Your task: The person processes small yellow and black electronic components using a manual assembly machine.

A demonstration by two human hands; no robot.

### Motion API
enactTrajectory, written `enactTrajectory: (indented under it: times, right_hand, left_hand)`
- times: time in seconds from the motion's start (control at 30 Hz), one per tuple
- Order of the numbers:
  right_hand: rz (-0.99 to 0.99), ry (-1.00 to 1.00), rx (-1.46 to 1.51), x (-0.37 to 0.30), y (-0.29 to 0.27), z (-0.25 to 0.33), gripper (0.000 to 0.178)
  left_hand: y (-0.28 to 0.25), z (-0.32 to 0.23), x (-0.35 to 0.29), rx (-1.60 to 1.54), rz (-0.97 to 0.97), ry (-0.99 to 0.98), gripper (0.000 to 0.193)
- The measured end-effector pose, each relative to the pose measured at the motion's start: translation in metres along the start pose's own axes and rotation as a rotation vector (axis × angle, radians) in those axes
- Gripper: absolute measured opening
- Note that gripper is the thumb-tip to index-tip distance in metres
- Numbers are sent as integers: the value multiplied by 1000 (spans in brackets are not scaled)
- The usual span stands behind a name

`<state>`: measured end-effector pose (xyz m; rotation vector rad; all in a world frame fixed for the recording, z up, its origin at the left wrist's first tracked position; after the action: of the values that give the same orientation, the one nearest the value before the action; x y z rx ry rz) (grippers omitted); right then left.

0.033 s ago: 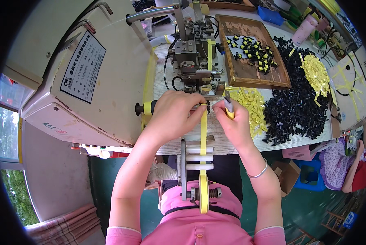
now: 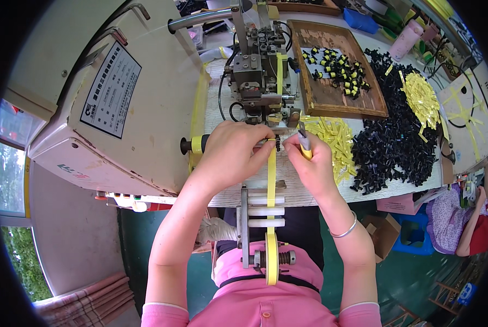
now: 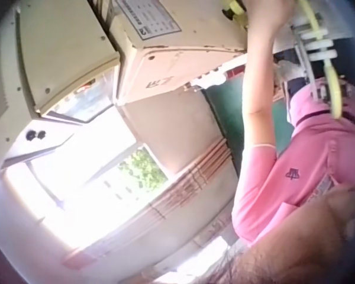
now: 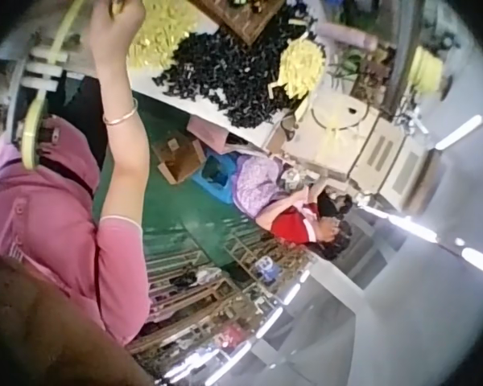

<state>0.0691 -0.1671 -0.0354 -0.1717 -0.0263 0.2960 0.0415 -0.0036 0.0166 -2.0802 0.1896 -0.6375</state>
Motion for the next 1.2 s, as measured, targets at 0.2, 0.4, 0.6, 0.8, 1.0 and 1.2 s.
enactTrajectory:
  times: [0.2,0.4,0.6,0.8,1.0,1.2]
  right_hand:
    - [-39,-139,-201,-11,3,14,5]
    - [-53,-16,-161,-2,0,8,5]
    - [-11,-32,-95,-12,0,11,3]
    - [-37,-103,-99,-15,-1,25,8]
    - [-76,-93,-199,-19,-16,27,14]
    - [410,503,307,-50,-4,9,31]
  left_hand:
    - [-1,3,-3,-19,-6,5,15]
    - [0,-1,1,-6,-30,25,17]
    - [3,5,-7,-60,-219,-13,14]
    - [8,-19,-5,58,-279,188,19]
    - [7,-22,-2,159,-292,222,21]
    - [12,-16,-11,97,-347,208,18]
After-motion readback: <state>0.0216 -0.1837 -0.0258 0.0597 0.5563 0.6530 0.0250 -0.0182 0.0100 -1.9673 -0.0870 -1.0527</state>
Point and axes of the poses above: each hand's wrist, its own x-axis towards the middle knuckle, its own y-axis out of the palm, z = x × y, the point moved 3 cm from there along x, towards the middle knuckle, and after that the axes turned 11 degrees about y, right-handed, at the moved point
